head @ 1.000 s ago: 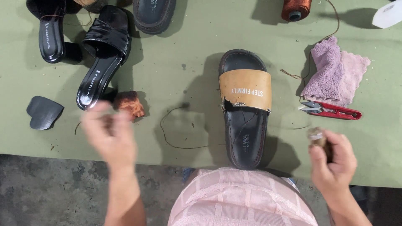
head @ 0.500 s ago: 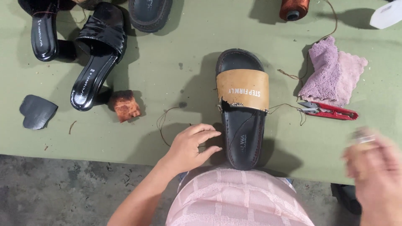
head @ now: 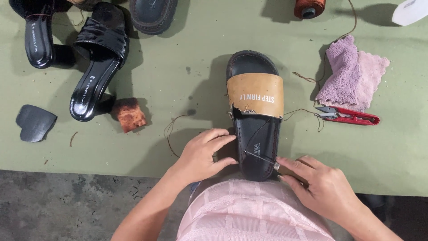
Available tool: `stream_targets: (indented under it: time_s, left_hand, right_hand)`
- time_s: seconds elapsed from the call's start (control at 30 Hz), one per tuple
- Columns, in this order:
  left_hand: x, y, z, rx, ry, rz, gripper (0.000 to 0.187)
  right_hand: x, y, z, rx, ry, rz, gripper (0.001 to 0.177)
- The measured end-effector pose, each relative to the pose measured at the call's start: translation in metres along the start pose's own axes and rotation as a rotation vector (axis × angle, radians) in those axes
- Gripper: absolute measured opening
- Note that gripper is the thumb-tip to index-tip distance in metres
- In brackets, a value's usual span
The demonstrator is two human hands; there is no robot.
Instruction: Hand-stitching the upper part of a sandal to its sole using a repair awl and thread
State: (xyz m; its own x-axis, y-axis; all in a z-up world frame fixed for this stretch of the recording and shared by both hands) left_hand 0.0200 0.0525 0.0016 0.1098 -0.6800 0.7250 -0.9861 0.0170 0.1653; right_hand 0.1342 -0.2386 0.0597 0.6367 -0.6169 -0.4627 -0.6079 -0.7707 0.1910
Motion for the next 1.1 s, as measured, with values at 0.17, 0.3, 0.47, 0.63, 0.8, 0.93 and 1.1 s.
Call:
stream_targets:
  time_s: [0.17, 0.3, 0.47, 0.63, 0.8, 0.93, 1.1]
  left_hand:
    - [-0.004, 0.002, 0.002, 0.032, 0.001, 0.054, 0.056]
    - [-0.003, 0.001, 0.002, 0.002, -0.005, 0.053, 0.057]
    - [-0.004, 0.002, 0.004, -0.041, -0.014, 0.013, 0.061]
    - [-0.005, 0.0, 0.004, -0.053, -0.029, 0.032, 0.063]
    - [-0.007, -0.002, 0.005, -0.046, -0.042, 0.046, 0.066]
    - [-0.012, -0.001, 0.01, -0.005, -0.074, 0.083, 0.069]
    - [-0.012, -0.003, 0.009, -0.008, -0.085, 0.09, 0.071]
  right_hand:
    - [0.002, 0.006, -0.017, -0.166, 0.014, 0.037, 0.036]
    - [-0.004, 0.003, -0.028, -0.07, -0.033, -0.014, 0.035]
    - [-0.002, 0.0, -0.013, -0.118, -0.004, 0.032, 0.041]
    - [-0.008, -0.006, -0.013, -0.101, -0.036, -0.015, 0.042]
    - [-0.007, -0.009, -0.014, -0.091, -0.055, -0.034, 0.041]
    - [-0.005, -0.01, -0.015, -0.115, -0.065, -0.029, 0.04]
    - [-0.006, -0.013, -0.016, -0.111, -0.079, -0.041, 0.04]
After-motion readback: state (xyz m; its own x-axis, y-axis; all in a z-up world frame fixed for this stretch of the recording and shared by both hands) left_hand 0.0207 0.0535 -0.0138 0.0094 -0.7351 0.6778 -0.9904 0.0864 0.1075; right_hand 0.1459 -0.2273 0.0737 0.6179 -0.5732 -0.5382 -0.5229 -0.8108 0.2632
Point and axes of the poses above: each hand's wrist, its own y-axis away from the middle knuckle, its own z-axis out of the palm, x = y × z, the point moved 1 cm from there along -y, towards the middle knuckle, and after that the axes turned 1 degree about -x, right-handed, at the moved point
